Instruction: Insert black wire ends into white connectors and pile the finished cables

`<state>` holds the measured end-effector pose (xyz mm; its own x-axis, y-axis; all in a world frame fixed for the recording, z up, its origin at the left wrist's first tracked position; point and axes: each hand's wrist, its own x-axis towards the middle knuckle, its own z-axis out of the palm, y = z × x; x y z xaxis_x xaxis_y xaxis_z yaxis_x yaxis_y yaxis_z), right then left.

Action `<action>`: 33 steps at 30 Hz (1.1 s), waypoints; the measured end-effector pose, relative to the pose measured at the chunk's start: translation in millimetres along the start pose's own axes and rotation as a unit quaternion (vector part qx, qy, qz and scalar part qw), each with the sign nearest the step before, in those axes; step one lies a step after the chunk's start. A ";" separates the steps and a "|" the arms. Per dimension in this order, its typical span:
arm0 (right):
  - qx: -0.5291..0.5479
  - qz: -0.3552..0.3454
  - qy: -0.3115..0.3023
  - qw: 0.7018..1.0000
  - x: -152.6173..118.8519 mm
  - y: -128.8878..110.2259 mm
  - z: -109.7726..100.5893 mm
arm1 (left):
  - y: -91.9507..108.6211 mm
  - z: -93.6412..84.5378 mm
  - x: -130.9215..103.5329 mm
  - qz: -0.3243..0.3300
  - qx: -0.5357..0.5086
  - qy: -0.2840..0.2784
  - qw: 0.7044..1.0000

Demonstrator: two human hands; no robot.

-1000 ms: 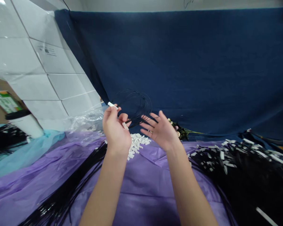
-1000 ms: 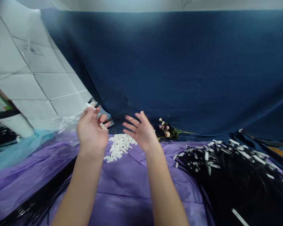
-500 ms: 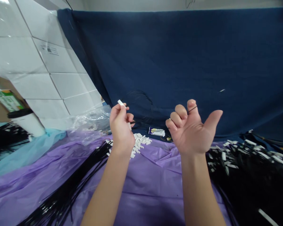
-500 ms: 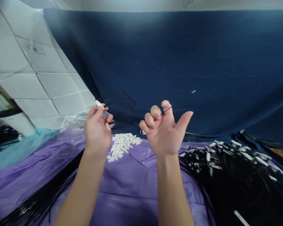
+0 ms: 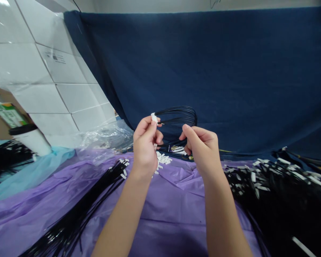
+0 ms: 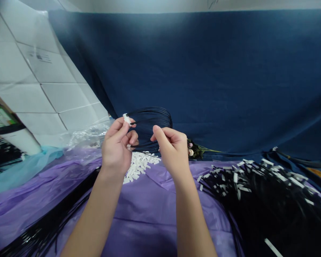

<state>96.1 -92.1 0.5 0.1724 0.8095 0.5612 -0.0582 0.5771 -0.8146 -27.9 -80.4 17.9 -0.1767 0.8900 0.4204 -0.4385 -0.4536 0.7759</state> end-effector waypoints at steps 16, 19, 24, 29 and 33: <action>0.041 0.093 -0.018 0.995 -0.3 -6.2 -2.0 | -2.1 -1.3 1.7 0.014 -0.024 -0.038 0.999; 0.069 0.117 -0.024 0.991 0.6 -7.5 -2.4 | -1.9 -0.8 2.3 0.023 -0.023 -0.041 0.999; 0.096 0.141 -0.052 0.984 0.7 -8.0 -3.8 | -2.9 -1.0 3.2 0.027 -0.024 -0.045 0.998; 0.109 0.154 -0.058 0.980 -0.5 -10.2 -4.2 | -2.9 -1.5 3.2 0.026 -0.027 -0.046 0.998; 0.104 0.155 -0.056 0.981 -0.4 -11.0 -4.3 | -1.1 -0.5 2.4 0.025 -0.021 -0.045 0.998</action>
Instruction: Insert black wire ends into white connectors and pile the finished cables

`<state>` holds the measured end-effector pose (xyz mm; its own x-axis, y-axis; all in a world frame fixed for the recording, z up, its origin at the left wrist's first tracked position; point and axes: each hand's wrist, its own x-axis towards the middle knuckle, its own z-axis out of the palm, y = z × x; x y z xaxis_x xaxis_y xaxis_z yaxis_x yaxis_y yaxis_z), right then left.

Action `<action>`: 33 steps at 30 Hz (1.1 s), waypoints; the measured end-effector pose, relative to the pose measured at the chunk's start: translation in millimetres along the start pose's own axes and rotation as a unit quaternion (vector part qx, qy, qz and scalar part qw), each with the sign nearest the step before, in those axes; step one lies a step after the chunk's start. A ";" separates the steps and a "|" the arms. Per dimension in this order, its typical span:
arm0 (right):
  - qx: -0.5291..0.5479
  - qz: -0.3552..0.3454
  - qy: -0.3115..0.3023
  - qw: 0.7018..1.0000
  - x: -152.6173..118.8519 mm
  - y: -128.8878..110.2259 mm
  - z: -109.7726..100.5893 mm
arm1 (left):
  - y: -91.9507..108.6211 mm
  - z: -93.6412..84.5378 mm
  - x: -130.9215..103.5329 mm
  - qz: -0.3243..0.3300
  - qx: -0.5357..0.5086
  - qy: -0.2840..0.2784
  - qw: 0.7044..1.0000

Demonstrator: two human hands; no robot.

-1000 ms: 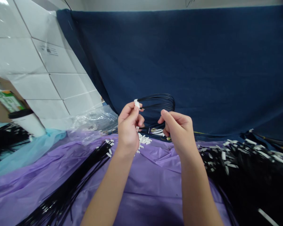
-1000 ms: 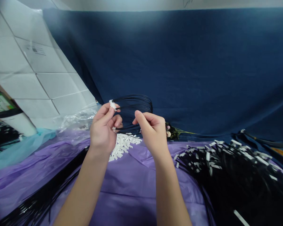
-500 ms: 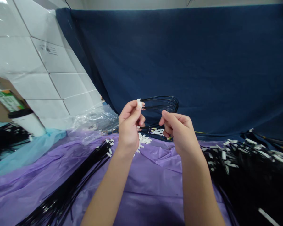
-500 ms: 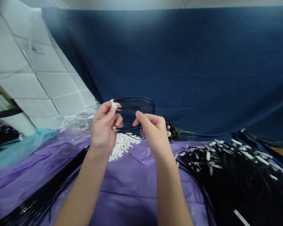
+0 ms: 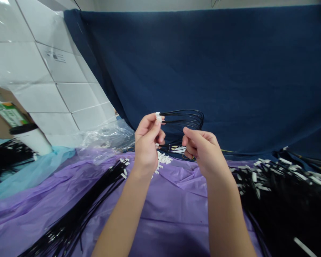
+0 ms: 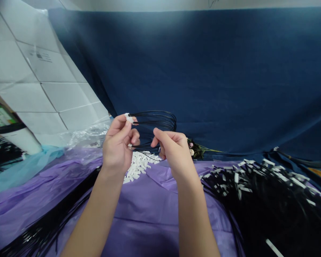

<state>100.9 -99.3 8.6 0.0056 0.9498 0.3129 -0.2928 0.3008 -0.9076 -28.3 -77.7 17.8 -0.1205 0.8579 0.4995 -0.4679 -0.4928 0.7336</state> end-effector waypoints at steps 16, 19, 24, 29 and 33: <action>-0.011 0.006 -0.028 1.000 -1.9 -0.1 0.5 | 0.0 -1.3 0.3 0.005 0.010 0.006 1.000; -0.013 0.012 -0.034 0.999 -2.9 -1.0 1.4 | -1.1 -1.9 0.5 0.010 0.005 0.009 1.000; -0.028 0.021 -0.043 0.998 -4.6 -3.1 3.6 | -2.9 -1.9 1.1 0.013 0.003 0.018 1.000; -0.044 0.014 -0.046 0.998 -4.9 -3.4 4.3 | -3.5 -1.4 1.2 0.011 0.002 0.022 1.000; -0.063 0.017 -0.038 0.997 -5.7 -3.8 4.9 | -3.1 -1.0 1.1 0.002 0.004 0.028 1.000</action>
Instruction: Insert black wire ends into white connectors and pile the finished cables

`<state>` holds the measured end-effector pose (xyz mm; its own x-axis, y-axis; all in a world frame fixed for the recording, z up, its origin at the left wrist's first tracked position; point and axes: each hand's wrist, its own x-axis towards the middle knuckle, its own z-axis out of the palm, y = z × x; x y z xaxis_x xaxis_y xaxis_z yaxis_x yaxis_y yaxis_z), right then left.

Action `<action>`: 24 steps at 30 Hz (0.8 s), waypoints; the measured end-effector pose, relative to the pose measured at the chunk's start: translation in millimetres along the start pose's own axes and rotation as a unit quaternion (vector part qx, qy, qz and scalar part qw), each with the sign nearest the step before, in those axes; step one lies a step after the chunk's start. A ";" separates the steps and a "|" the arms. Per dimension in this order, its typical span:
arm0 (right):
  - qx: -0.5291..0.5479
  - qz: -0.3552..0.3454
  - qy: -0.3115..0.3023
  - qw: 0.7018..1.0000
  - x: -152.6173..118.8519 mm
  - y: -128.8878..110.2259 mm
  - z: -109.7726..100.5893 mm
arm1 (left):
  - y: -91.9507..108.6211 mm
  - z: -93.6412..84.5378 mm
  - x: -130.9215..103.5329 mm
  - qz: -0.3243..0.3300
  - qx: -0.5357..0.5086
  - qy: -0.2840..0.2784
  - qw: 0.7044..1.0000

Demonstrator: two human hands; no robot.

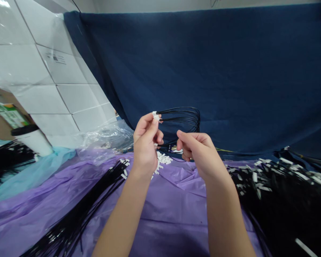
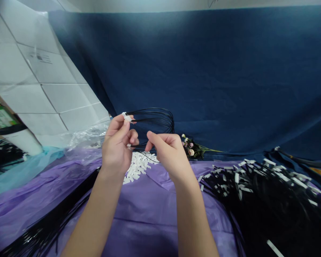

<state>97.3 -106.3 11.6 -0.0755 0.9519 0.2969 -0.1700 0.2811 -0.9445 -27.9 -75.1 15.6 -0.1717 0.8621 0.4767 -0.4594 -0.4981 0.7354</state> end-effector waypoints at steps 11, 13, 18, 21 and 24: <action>0.177 0.047 0.045 0.982 4.9 -1.8 3.3 | -3.1 1.1 0.5 0.029 0.015 -0.027 0.999; 0.231 0.088 0.040 0.968 4.8 -5.0 4.4 | -4.5 1.6 0.0 0.050 0.020 -0.031 0.998; 0.296 0.153 0.040 0.942 3.6 -11.4 8.6 | -6.5 1.2 -0.5 0.085 0.037 -0.038 0.995; 0.300 0.155 0.042 0.940 3.6 -11.7 10.7 | -7.3 -0.2 0.6 0.103 0.050 -0.047 0.992; 0.292 0.153 0.043 0.943 3.4 -10.4 11.5 | -8.3 -1.4 1.8 0.120 0.061 -0.056 0.989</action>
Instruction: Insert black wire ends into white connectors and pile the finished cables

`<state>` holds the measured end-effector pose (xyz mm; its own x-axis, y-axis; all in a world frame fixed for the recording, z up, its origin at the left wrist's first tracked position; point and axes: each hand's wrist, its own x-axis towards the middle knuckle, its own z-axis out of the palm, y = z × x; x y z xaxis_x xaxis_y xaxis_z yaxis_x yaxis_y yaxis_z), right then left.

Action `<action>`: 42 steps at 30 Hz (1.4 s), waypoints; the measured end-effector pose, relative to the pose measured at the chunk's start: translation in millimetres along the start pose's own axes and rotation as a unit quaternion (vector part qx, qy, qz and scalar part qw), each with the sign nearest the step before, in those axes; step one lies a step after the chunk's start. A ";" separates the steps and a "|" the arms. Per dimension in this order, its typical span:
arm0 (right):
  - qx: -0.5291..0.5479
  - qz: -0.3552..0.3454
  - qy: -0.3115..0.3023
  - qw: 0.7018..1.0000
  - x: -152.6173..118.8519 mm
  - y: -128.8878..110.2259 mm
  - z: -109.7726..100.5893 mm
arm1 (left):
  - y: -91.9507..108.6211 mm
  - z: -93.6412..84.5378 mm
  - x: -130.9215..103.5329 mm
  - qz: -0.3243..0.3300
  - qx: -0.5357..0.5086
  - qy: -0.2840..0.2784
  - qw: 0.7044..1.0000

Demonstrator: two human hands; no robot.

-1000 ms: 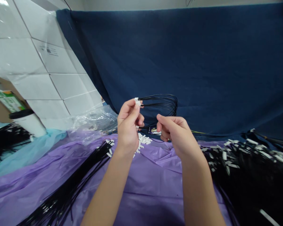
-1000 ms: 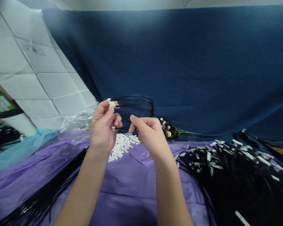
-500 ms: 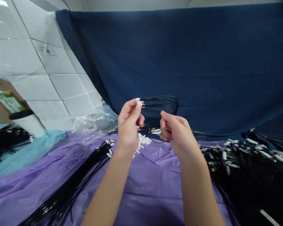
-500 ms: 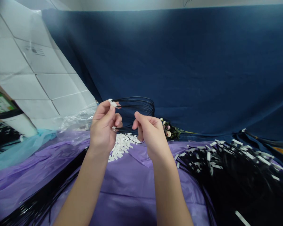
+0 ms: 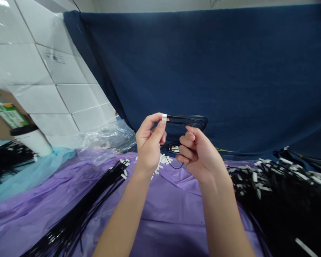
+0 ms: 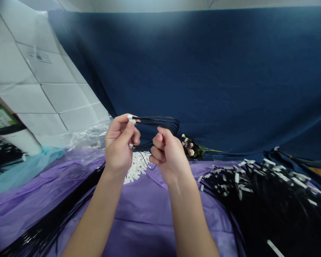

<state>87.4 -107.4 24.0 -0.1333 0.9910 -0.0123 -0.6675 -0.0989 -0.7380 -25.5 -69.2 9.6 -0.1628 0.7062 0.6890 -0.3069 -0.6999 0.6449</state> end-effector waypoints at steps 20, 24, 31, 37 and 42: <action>-0.170 -0.161 0.046 0.971 -4.4 3.9 -1.2 | 1.7 1.3 -1.0 -0.037 -0.022 -0.011 0.999; -0.286 -0.266 0.058 0.919 -1.9 7.5 -7.3 | 4.6 1.6 -1.8 -0.065 -0.018 -0.036 0.997; -0.361 -0.280 0.026 0.889 -6.5 4.8 -8.1 | 8.4 1.6 -3.1 -0.095 0.000 -0.030 0.995; -0.385 -0.287 0.019 0.877 -4.0 5.3 -11.7 | 6.7 2.9 -3.6 -0.138 -0.015 -0.023 0.990; -0.387 -0.285 0.018 0.877 -4.3 6.1 -12.3 | 6.7 3.2 -3.7 -0.165 -0.027 -0.027 0.986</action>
<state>93.0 -111.1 11.3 0.0926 0.8630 0.4966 0.0819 0.4904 -0.8676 -24.0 -76.9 12.5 0.0035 0.8872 0.4614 -0.3843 -0.4248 0.8197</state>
